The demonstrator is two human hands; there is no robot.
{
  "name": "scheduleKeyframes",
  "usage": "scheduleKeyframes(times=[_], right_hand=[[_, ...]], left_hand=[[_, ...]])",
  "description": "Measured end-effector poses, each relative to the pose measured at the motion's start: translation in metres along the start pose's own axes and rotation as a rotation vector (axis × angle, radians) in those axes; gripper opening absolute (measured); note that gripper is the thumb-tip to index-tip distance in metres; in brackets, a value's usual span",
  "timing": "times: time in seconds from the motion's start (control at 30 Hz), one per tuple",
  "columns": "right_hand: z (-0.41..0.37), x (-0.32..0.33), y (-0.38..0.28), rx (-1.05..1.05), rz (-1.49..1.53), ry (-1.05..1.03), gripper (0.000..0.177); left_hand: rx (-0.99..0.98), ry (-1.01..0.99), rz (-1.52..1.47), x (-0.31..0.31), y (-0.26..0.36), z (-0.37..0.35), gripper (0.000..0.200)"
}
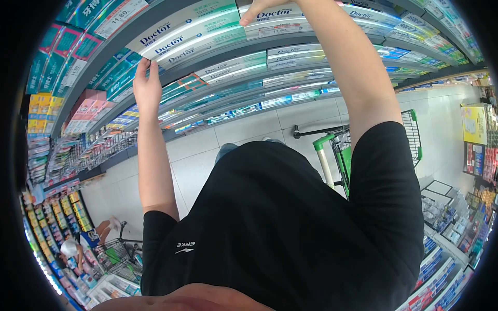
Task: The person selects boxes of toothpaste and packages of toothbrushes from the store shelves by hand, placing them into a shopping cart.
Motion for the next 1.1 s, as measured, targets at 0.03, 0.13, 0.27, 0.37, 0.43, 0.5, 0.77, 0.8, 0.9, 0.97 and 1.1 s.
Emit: scheduleKeyframes(times=[0.03, 0.13, 0.27, 0.37, 0.43, 0.5, 0.77, 0.8, 0.9, 0.97, 1.1], right_hand=[[0.000, -0.001, 0.001, 0.000, -0.001, 0.002, 0.115], [0.001, -0.005, 0.015, -0.146, 0.075, 0.050, 0.117], [0.006, -0.008, 0.016, -0.189, 0.171, 0.018, 0.123], [0.002, -0.006, 0.015, -0.193, 0.150, 0.056, 0.123], [0.000, -0.001, 0.013, -0.157, 0.070, 0.143, 0.123], [0.001, -0.001, 0.013, -0.159, 0.088, 0.145, 0.123], [0.007, -0.004, 0.012, -0.174, 0.160, 0.147, 0.123], [0.007, -0.004, 0.013, -0.178, 0.168, 0.146, 0.123], [0.009, -0.006, 0.014, -0.185, 0.195, 0.146, 0.124], [0.010, -0.005, 0.013, -0.159, 0.191, 0.149, 0.124], [-0.018, 0.000, 0.000, -0.151, 0.260, 0.135, 0.123]], left_hand=[[0.018, 0.000, -0.006, 0.000, -0.004, 0.002, 0.037], [-0.008, 0.035, -0.051, -0.003, -0.013, 0.008, 0.040], [-0.021, -0.045, -0.180, -0.003, 0.004, 0.010, 0.044], [-0.023, -0.059, -0.179, -0.005, 0.009, 0.011, 0.042], [-0.032, -0.031, -0.144, -0.005, 0.012, 0.009, 0.040], [-0.041, -0.003, -0.107, -0.004, 0.013, 0.009, 0.039], [-0.068, -0.022, 0.014, 0.001, 0.027, 0.012, 0.033], [-0.067, -0.024, 0.012, 0.001, 0.026, 0.013, 0.033], [-0.057, -0.039, 0.082, 0.001, 0.023, 0.016, 0.031], [-0.064, -0.034, 0.088, 0.001, 0.024, 0.016, 0.031], [-0.034, -0.043, 0.007, 0.004, 0.023, 0.016, 0.033]])
Point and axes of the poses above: each hand's wrist, its own z-axis towards the middle knuckle, its own x-axis out of the back of the hand, y = z × x, the point moved 6 cm from there along z, towards the middle knuckle, and after that the axes turned 4 degrees about z, right-handed, at the moved point
